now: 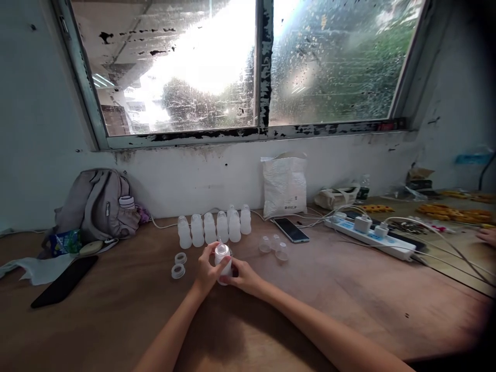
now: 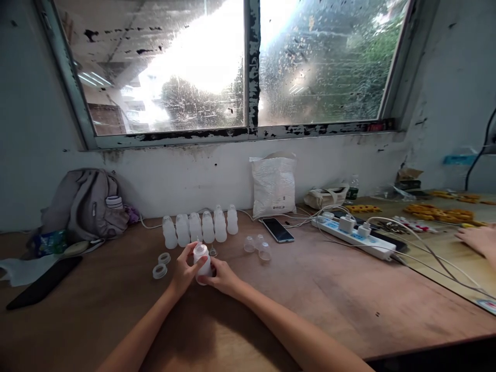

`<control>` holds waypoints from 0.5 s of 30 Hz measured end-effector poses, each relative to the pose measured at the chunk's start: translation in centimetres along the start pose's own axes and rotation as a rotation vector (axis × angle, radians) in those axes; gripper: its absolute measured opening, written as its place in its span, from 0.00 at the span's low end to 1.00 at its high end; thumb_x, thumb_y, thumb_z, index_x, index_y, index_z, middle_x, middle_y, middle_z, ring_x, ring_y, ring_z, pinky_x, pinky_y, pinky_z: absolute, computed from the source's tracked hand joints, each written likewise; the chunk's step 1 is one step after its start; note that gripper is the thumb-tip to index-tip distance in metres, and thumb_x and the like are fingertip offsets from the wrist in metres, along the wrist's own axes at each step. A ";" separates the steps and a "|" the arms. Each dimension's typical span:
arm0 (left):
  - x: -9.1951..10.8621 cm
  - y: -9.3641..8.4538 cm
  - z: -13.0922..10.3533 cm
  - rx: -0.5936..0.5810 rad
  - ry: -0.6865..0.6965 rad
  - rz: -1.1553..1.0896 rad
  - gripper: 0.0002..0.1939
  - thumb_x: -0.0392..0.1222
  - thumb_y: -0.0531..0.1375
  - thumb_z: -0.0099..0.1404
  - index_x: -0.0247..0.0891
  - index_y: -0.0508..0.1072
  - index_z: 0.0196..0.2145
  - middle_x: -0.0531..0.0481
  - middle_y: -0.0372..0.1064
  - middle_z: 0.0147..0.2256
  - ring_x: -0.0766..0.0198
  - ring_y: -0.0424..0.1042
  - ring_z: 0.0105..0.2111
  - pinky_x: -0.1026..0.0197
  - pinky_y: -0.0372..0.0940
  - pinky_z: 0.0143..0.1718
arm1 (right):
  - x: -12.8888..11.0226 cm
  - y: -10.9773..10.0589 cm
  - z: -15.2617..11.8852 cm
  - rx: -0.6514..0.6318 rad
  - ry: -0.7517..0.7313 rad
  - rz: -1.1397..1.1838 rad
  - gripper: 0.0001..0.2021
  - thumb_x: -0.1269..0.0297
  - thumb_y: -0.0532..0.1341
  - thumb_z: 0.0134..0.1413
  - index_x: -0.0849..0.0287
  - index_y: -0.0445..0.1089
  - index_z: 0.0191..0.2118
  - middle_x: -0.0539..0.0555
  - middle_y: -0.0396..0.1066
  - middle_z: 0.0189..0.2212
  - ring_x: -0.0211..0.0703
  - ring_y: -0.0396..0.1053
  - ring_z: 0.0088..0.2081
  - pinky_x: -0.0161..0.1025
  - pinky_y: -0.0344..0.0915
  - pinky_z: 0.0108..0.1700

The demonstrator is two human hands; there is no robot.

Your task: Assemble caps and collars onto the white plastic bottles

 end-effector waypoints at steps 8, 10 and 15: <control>0.1 0.1 0.0 0.011 -0.040 -0.066 0.19 0.44 0.60 0.51 0.38 0.66 0.41 0.47 0.68 0.37 0.59 0.67 0.38 0.59 0.60 0.42 | -0.7 -0.6 0.0 -0.126 0.036 0.259 0.36 0.60 0.64 0.38 0.53 0.50 0.55 0.55 0.60 0.46 0.45 0.62 0.43 0.41 0.60 0.42; 0.2 0.2 -0.1 0.019 -0.048 -0.086 0.18 0.44 0.60 0.51 0.37 0.66 0.40 0.47 0.68 0.37 0.59 0.67 0.37 0.60 0.60 0.41 | -1.1 -1.6 0.1 -0.066 0.039 0.357 0.37 0.57 0.61 0.43 0.50 0.41 0.58 0.57 0.55 0.50 0.45 0.59 0.47 0.43 0.58 0.45; 1.2 1.2 -0.5 -0.035 -0.035 -0.119 0.19 0.42 0.60 0.52 0.38 0.65 0.42 0.47 0.68 0.38 0.59 0.67 0.38 0.61 0.61 0.40 | -3.4 -4.1 -0.2 0.182 -0.089 0.217 0.21 0.57 0.55 0.51 0.50 0.57 0.52 0.54 0.58 0.48 0.45 0.58 0.48 0.41 0.56 0.48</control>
Point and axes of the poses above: each hand's wrist, its own z-axis towards the middle knuckle, its own y-axis out of the palm, x = y × z, the point moved 8 cm from there along z, towards the middle knuckle
